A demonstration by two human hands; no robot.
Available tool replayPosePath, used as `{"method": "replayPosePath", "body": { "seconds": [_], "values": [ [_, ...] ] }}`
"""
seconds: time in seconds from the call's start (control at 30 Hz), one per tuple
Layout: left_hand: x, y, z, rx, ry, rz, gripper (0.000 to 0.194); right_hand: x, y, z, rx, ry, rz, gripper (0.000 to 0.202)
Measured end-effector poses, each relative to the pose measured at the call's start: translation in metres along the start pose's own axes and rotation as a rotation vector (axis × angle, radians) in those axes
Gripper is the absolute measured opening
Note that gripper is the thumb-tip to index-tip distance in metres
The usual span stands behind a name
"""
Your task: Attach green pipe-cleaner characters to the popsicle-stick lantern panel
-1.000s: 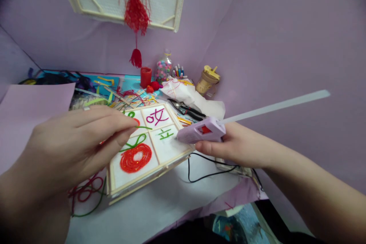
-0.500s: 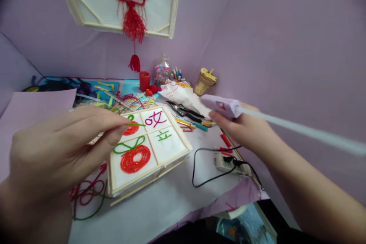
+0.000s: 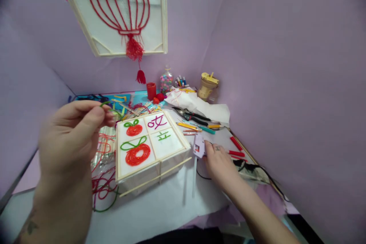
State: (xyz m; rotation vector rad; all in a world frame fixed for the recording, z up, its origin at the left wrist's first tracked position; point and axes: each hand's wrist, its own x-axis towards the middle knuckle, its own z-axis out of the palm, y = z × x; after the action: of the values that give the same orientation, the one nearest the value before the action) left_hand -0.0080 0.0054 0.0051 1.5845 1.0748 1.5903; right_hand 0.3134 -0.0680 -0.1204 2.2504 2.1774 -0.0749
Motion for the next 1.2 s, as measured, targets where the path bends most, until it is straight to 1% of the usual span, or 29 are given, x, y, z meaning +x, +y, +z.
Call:
{"method": "replayPosePath", "body": {
  "seconds": [0.07,0.1,0.17,0.23,0.3,0.33,0.4,0.47,0.5,0.53,0.57,0.6,0.63,0.7,0.8,0.9,0.97,1.07,1.13,1.2],
  "values": [
    [0.005,-0.002,0.004,-0.157,0.037,-0.114,0.001,0.011,-0.008,0.009,-0.010,0.010,0.007,0.043],
    [0.008,-0.002,0.005,-0.237,0.061,-0.184,0.004,0.016,-0.011,0.014,-0.012,0.013,0.007,0.042],
    [0.014,-0.003,0.008,-0.325,0.043,-0.299,0.011,0.022,-0.013,0.023,-0.003,0.016,0.000,0.041],
    [0.018,-0.003,0.008,-0.366,0.011,-0.378,0.015,0.024,-0.012,0.029,0.018,0.030,-0.009,0.042],
    [0.020,-0.002,0.008,-0.365,-0.017,-0.428,0.017,0.022,-0.008,0.026,0.037,0.057,-0.021,0.045],
    [0.020,-0.001,0.008,-0.366,-0.031,-0.451,0.017,0.020,-0.006,0.018,0.057,0.086,-0.035,0.046],
    [0.018,0.003,0.009,-0.364,-0.061,-0.488,0.018,0.014,-0.007,-0.009,0.135,0.192,-0.099,0.045],
    [0.013,0.007,0.012,-0.351,-0.087,-0.495,0.018,0.008,-0.017,-0.050,0.379,0.466,-0.271,0.032],
    [0.009,0.010,0.013,-0.342,-0.093,-0.486,0.018,0.006,-0.026,-0.072,0.457,0.569,-0.330,0.025],
    [0.004,0.013,0.015,-0.336,-0.092,-0.472,0.017,0.005,-0.036,-0.093,0.521,0.634,-0.396,0.019],
    [-0.001,0.015,0.017,-0.316,-0.087,-0.446,0.015,0.005,-0.049,-0.112,0.592,0.663,-0.470,0.016],
    [-0.005,0.018,0.018,-0.279,-0.083,-0.404,0.012,0.006,-0.062,-0.128,0.659,0.663,-0.535,0.015],
    [-0.010,0.021,0.018,-0.223,-0.083,-0.351,0.009,0.009,-0.074,-0.140,0.700,0.670,-0.590,0.016],
    [-0.017,0.025,0.018,-0.085,-0.103,-0.238,0.008,0.017,-0.097,-0.153,0.734,0.700,-0.676,0.018],
    [-0.021,0.031,0.016,0.048,-0.166,-0.111,0.014,0.032,-0.118,-0.151,0.768,0.706,-0.737,0.024],
    [-0.020,0.034,0.016,0.086,-0.213,-0.041,0.016,0.041,-0.125,-0.144,0.781,0.700,-0.741,0.016],
    [-0.019,0.032,0.016,0.117,-0.226,-0.007,0.015,0.043,-0.125,-0.142,0.783,0.691,-0.747,0.011],
    [-0.019,0.027,0.018,0.213,-0.225,0.076,0.011,0.042,-0.121,-0.141,0.814,0.666,-0.747,0.013],
    [-0.020,0.023,0.018,0.316,-0.221,0.161,0.008,0.041,-0.115,-0.140,0.833,0.654,-0.707,0.014],
    [-0.020,0.019,0.019,0.424,-0.241,0.253,0.008,0.041,-0.106,-0.137,0.838,0.630,-0.652,0.013]
  ]
}}
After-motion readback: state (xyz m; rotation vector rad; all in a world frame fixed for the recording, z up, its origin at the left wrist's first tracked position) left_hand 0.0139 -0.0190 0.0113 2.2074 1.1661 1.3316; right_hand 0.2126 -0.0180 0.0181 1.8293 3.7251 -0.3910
